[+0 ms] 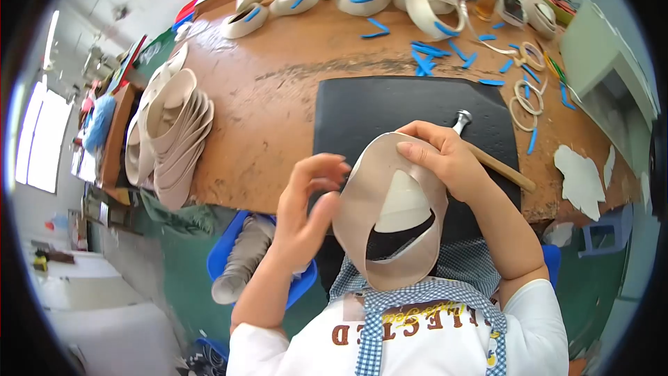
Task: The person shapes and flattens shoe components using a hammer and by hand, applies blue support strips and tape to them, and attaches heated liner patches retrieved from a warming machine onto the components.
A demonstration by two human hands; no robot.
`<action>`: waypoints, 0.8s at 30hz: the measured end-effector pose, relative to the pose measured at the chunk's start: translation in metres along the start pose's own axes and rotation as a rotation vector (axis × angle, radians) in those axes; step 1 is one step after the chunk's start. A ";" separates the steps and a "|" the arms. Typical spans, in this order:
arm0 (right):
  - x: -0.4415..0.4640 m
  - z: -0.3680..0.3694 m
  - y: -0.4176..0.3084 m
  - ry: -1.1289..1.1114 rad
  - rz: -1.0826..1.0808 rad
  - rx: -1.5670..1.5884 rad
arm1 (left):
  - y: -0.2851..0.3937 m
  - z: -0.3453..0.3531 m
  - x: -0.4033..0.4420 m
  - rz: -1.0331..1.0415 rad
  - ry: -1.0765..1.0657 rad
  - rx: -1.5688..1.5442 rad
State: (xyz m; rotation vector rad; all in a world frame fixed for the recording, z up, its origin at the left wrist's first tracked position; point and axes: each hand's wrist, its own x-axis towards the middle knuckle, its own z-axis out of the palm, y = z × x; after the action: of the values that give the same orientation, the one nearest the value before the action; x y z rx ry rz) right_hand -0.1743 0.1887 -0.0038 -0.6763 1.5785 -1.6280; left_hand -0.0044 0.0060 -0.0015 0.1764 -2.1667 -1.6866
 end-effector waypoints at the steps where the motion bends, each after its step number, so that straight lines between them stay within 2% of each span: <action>1: 0.002 0.006 0.000 0.012 -0.044 -0.074 | 0.006 0.001 0.007 0.027 -0.012 0.150; 4: 0.007 0.015 0.000 0.069 -0.181 -0.245 | 0.012 0.016 0.023 0.055 0.004 0.539; 8: 0.004 0.013 -0.005 0.088 -0.176 -0.417 | -0.002 0.027 0.037 -0.005 0.073 0.437; 11: 0.006 0.012 0.002 0.154 -0.244 -0.426 | -0.002 0.037 0.039 -0.026 0.125 0.346; 14: 0.009 0.005 -0.002 0.104 -0.095 -0.324 | -0.010 0.042 0.036 0.063 0.168 0.296; 17: 0.019 -0.001 -0.009 -0.001 0.061 -0.329 | -0.018 0.046 0.032 0.560 0.085 0.567; 18: 0.022 -0.004 -0.010 -0.049 0.057 -0.405 | -0.018 0.049 0.030 0.630 0.069 0.630; 20: 0.030 -0.010 -0.013 -0.144 0.043 -0.557 | -0.016 0.050 0.029 0.683 0.048 0.673; 23: 0.045 -0.020 -0.010 -0.208 0.141 -0.467 | -0.015 0.046 0.026 0.673 0.039 0.575; 24: 0.047 -0.021 -0.009 -0.230 0.183 -0.446 | -0.012 0.041 0.024 0.623 -0.079 0.433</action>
State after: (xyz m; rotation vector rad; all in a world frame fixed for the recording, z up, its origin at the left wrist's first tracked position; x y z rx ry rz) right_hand -0.2196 0.1633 -0.0034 -0.8842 1.7851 -1.0312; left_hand -0.0431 0.0318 -0.0157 -0.4168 -2.2892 -0.8897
